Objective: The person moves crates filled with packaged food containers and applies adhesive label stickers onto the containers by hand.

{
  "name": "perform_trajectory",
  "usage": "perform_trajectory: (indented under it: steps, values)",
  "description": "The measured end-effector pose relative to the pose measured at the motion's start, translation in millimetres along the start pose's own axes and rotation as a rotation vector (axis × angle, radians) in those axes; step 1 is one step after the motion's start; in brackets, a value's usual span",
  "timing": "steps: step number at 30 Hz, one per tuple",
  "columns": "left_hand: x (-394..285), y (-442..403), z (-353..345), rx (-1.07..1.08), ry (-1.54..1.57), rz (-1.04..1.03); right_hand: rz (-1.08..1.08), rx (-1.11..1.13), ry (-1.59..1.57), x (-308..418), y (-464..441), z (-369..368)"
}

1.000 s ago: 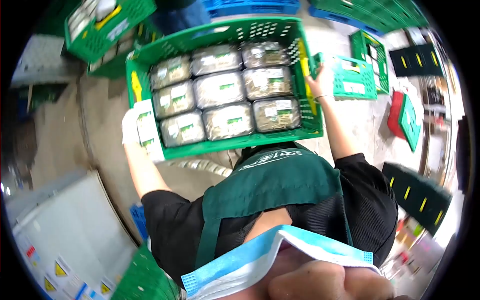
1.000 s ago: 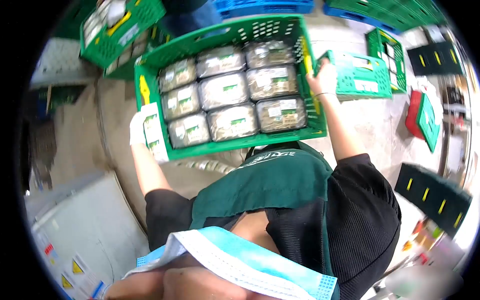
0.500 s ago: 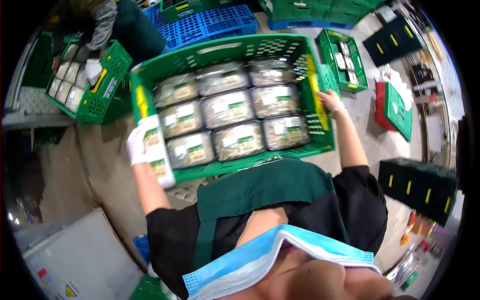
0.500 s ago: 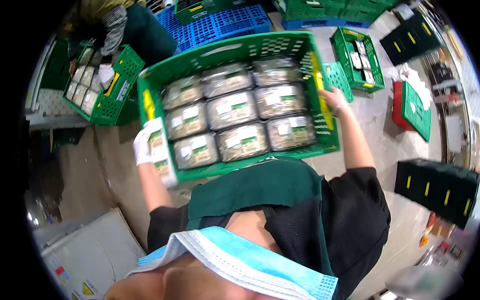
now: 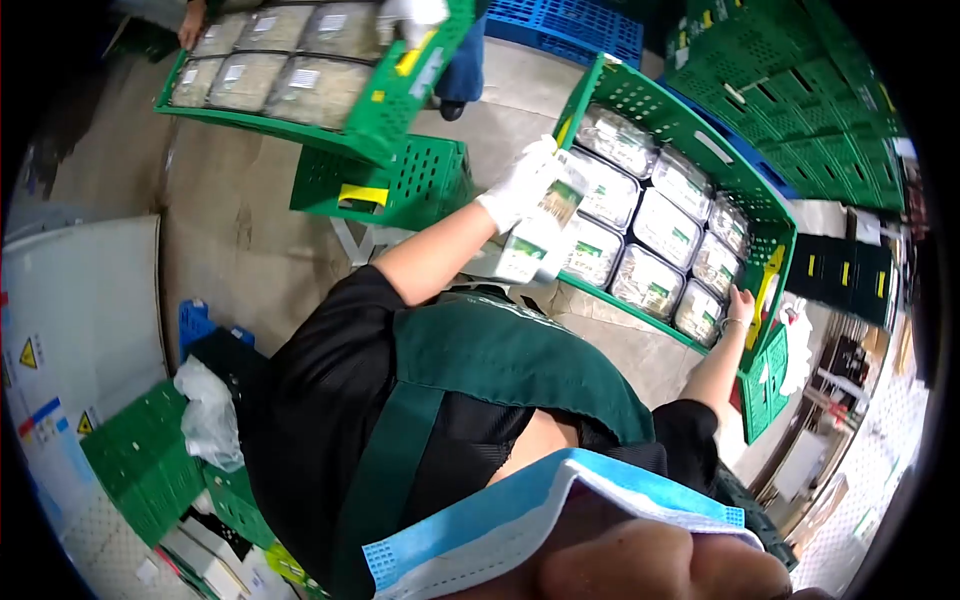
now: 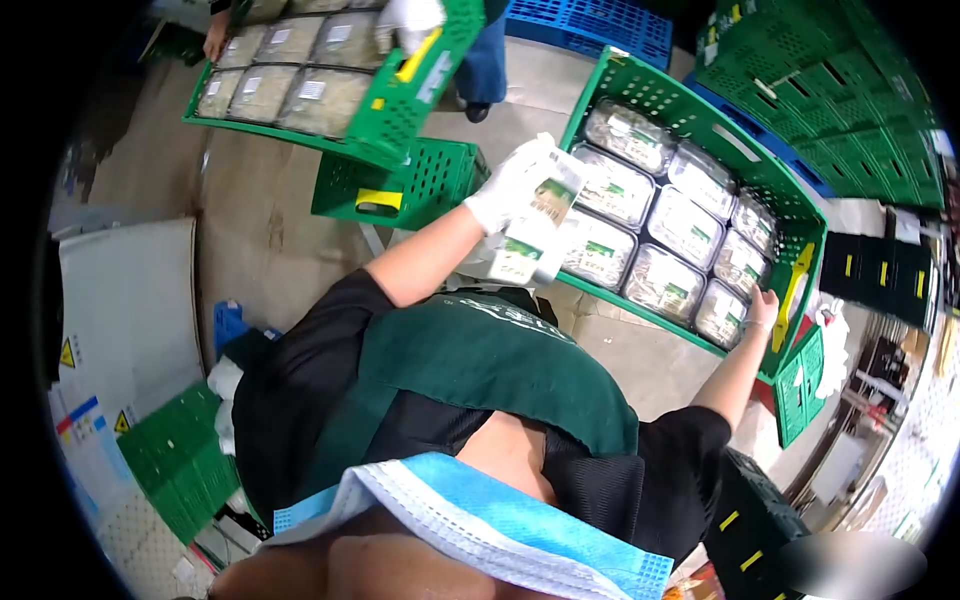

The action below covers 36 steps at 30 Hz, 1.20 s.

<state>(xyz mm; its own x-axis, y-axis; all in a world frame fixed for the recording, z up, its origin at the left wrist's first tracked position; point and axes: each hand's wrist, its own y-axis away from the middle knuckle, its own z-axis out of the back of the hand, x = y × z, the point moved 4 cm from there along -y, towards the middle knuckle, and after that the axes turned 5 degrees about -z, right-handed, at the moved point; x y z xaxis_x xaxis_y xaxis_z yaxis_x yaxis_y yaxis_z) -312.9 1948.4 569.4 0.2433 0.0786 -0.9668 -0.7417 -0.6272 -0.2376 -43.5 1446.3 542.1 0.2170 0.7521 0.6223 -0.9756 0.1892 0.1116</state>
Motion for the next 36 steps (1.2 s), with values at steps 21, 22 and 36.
perform_trajectory:
  steps: [21, 22, 36]
  values:
    - [-137.9, 212.9, 449.7, -0.317, -0.214, 0.179, 1.207, 1.204, -0.168, 448.9, 710.3, -314.3]
    - [-137.9, 217.6, 465.3, -0.313, -0.205, 0.185, 1.292, 1.17, -0.209, 454.8, 719.3, -321.3]
    - [-136.6, 244.9, 559.9, -0.322, 0.03, 0.52, 1.544, 0.47, 0.482, 449.7, 674.7, -438.7]
